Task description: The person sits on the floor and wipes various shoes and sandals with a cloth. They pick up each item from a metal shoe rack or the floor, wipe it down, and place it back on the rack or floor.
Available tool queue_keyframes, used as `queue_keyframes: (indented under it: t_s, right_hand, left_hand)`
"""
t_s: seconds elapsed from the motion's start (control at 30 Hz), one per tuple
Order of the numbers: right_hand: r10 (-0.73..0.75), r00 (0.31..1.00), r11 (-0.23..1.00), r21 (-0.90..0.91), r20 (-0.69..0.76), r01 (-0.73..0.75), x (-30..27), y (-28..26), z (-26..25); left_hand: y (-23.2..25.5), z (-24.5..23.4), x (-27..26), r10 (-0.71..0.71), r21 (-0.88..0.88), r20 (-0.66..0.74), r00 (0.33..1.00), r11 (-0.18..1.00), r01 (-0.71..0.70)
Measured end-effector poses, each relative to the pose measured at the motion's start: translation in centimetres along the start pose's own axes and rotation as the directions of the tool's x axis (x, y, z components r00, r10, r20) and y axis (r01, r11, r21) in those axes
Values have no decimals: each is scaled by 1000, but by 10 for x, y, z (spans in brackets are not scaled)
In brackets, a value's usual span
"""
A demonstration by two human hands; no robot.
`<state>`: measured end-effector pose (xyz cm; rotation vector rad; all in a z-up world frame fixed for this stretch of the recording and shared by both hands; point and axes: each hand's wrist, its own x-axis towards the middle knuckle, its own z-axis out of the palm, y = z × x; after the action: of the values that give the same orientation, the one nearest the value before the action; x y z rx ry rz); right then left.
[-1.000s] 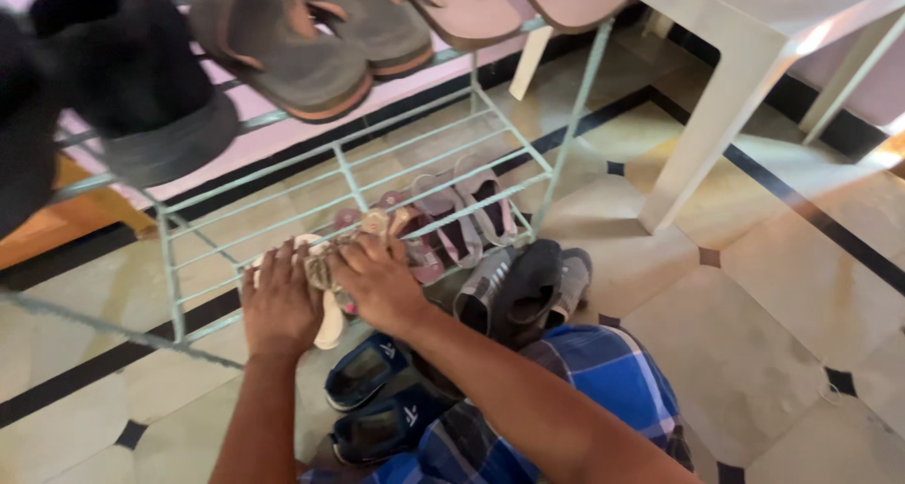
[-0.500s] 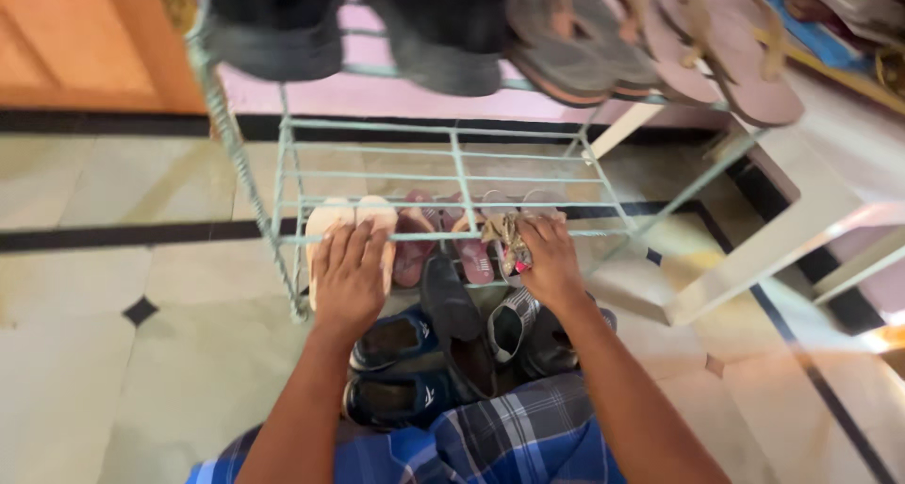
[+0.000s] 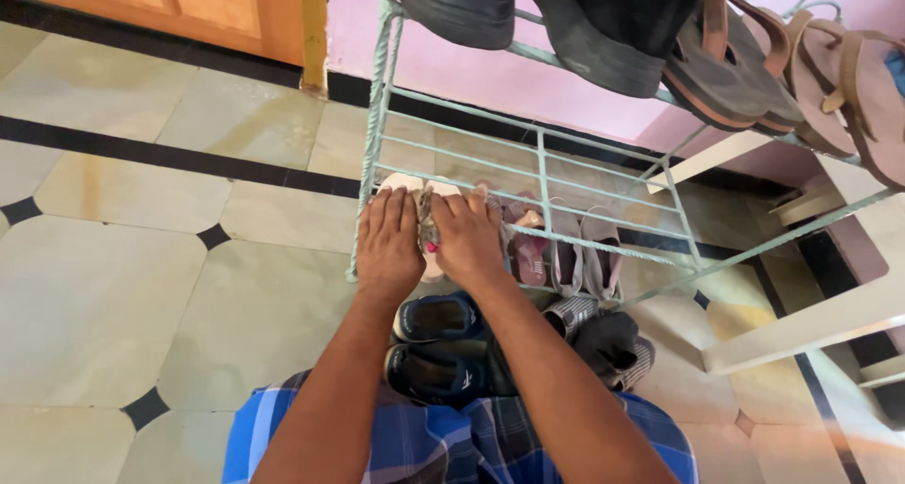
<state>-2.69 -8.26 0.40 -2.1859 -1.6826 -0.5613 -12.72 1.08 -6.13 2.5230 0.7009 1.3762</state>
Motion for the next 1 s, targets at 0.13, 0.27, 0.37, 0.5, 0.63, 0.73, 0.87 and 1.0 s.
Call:
queue_keyframes:
  t_s: [0.13,0.27,0.37,0.5,0.63,0.73,0.87,1.0]
  right_hand:
    - [-68,997,998,-11,-24,68,-9,17,-16]
    - [-54,998,998,-15,21,54,-34,60,-21]
    - [-30,1000,998,-53,4,30,-59,98,-30]
    - [4,999,990,-144,-40,-10,-81,110,-36]
    - [36,999,983,-177,-24,-40,-71,91,-27]
    - [54,998,973,-222,-17,-56,-49,63,-13]
    - [-53,999,978,-202,-13,49,-12,19,7]
    - [-11,1000,997,-76,-6,11,1,6,3]
  left_hand:
    - [5,-4,-1,-17,-26,6,1000,1000,17]
    - [7,-11,1,-12,-36,-20,1000,999,11]
    - [7,-19,3,-10,-70,-47,999,998,7]
    - [8,-23,10,-13,-47,-35,999,999,11]
    - [11,-17,13,-14,-57,-54,998,998,11]
    - [10,-11,11,-5,-51,-31,999,999,3]
    - [8,-3,9,5,-34,2,1000,999,-5]
    - [10,-7,8,22,-64,37,999,998,-19]
